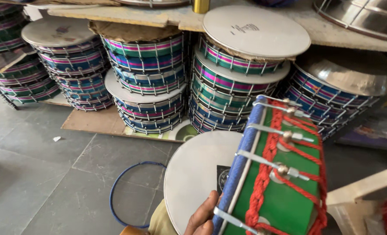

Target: The person uses a wrench to tighten the tuning lugs on a green drum with red ropes. They rotate the drum to access different lugs and continue tightening them systematically.

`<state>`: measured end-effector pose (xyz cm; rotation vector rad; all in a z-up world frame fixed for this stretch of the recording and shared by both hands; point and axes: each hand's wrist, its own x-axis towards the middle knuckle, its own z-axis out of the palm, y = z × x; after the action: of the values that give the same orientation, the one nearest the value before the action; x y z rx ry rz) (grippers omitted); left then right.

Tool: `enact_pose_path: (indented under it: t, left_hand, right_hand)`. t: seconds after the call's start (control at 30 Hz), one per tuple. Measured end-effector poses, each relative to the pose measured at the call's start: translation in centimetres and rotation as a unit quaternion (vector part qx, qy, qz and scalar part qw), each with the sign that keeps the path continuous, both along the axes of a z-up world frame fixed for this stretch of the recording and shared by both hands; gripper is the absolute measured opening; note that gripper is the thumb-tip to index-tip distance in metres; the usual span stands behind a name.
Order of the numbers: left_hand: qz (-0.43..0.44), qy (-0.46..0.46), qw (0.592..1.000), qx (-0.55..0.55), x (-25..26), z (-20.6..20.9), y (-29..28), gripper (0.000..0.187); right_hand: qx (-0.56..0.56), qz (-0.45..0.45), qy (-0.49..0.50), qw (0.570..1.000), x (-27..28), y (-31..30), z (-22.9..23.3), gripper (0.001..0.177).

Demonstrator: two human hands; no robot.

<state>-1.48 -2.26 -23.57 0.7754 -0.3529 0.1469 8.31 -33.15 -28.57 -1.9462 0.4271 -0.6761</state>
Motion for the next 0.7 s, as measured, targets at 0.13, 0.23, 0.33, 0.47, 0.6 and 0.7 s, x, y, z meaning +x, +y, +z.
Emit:
enact_pose_path:
  t: [0.13,0.23,0.33,0.47,0.6,0.7]
  left_hand:
    - [0.142,-0.172,0.942,0.252,0.3,4.2,0.9,0.034]
    - [0.107,-0.251,0.879,0.392,0.3,10.8,3.9,0.045]
    - [0.086,-0.211,0.864,0.448,1.5,16.6,4.1,0.04]
    - [0.041,-0.152,0.877,0.453,2.3,21.1,4.2,0.028]
    - [0.055,-0.156,0.87,0.464,3.1,22.6,3.4,0.025]
    - [0.077,-0.165,0.875,0.448,3.5,22.7,2.5,0.021]
  right_hand:
    - [-0.037,-0.005,0.001,0.999,-1.5,0.3,0.6,0.022]
    - [-0.064,-0.008,0.0,0.998,-2.4,0.2,1.2,0.021]
    - [-0.093,-0.014,-0.007,0.996,-3.1,-0.5,2.1,0.02]
    - [-0.144,-0.016,-0.018,0.989,-3.4,-1.4,2.9,0.02]
    - [-0.208,-0.023,-0.057,0.976,-2.7,-2.5,5.3,0.019]
    - [-0.23,-0.042,-0.115,0.966,-3.8,-2.2,8.7,0.018]
